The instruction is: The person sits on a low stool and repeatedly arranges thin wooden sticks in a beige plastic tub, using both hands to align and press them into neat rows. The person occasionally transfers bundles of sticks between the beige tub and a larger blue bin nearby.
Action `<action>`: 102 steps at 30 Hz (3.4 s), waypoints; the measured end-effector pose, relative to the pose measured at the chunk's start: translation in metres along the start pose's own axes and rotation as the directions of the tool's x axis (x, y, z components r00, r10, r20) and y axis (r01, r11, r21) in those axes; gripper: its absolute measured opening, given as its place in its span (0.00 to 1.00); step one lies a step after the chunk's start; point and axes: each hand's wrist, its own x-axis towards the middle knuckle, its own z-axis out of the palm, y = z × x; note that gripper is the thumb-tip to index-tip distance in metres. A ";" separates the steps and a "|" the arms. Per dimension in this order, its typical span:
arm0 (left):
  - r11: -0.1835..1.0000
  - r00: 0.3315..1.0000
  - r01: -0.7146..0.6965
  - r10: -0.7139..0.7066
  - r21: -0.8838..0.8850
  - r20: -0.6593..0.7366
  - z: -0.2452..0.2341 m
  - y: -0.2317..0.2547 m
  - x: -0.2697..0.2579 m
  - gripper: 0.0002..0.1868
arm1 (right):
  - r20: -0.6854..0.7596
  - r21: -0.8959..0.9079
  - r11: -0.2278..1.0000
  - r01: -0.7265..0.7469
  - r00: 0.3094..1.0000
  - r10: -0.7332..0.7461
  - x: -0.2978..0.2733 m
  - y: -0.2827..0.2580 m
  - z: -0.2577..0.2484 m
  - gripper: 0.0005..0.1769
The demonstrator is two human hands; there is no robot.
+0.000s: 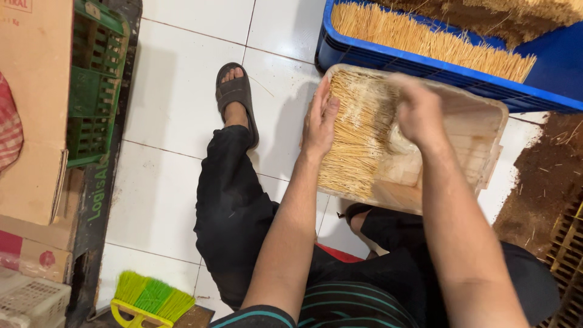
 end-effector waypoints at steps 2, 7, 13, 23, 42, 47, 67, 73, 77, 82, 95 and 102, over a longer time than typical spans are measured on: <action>0.999 1.000 -0.025 0.025 0.044 0.009 0.001 0.001 0.003 0.44 | -0.166 0.238 0.966 -0.097 0.976 0.139 0.000 0.029 0.017 0.21; 0.976 0.996 -0.064 0.048 0.210 0.078 0.009 0.000 0.017 0.44 | 0.125 0.915 0.303 -0.266 0.902 0.412 -0.005 0.056 0.071 0.33; 0.991 0.998 -0.061 0.056 0.122 0.041 0.005 0.005 0.017 0.45 | 0.025 0.949 0.269 -0.164 0.890 0.456 -0.021 0.044 0.066 0.42; 0.997 0.999 -0.034 0.031 0.071 0.036 -0.002 0.006 -0.004 0.43 | 0.120 0.890 0.332 -0.314 0.863 0.491 -0.053 0.053 0.069 0.48; 0.951 0.990 0.140 -0.139 0.275 -0.023 -0.008 0.028 -0.087 0.40 | 0.367 0.784 0.256 -0.566 0.754 0.545 -0.127 -0.025 0.048 0.53; 0.910 0.968 0.251 -0.240 0.329 -0.074 -0.015 0.028 -0.100 0.40 | 0.236 0.880 0.331 -0.342 0.917 0.321 -0.136 0.014 0.061 0.56; 0.852 0.919 0.331 -0.195 0.405 -0.342 -0.037 -0.007 -0.125 0.38 | 0.518 0.599 0.389 -0.700 0.709 0.478 -0.155 0.019 0.064 0.57; 0.959 0.957 0.176 -0.113 0.222 -0.269 -0.028 0.002 -0.135 0.34 | 0.500 0.784 0.165 -0.598 0.766 0.404 -0.156 0.022 0.063 0.54; 0.936 0.970 0.167 -0.099 0.311 -0.223 -0.022 0.010 -0.149 0.33 | 0.265 0.735 0.518 -0.437 0.889 0.374 -0.159 0.012 0.055 0.50; 0.904 0.980 0.120 -0.043 0.410 -0.193 -0.019 0.010 -0.151 0.33 | 0.004 0.033 0.998 0.059 0.998 -0.060 -0.173 -0.007 0.064 0.19; 0.899 0.972 0.089 0.015 0.429 -0.233 -0.026 0.011 -0.150 0.31 | 0.027 -0.193 0.918 0.346 0.937 -0.347 -0.185 -0.021 0.081 0.09; 0.927 0.989 0.021 0.036 0.375 -0.144 -0.017 0.009 -0.157 0.32 | 0.008 -0.255 0.908 0.334 0.939 -0.343 -0.182 -0.015 0.081 0.10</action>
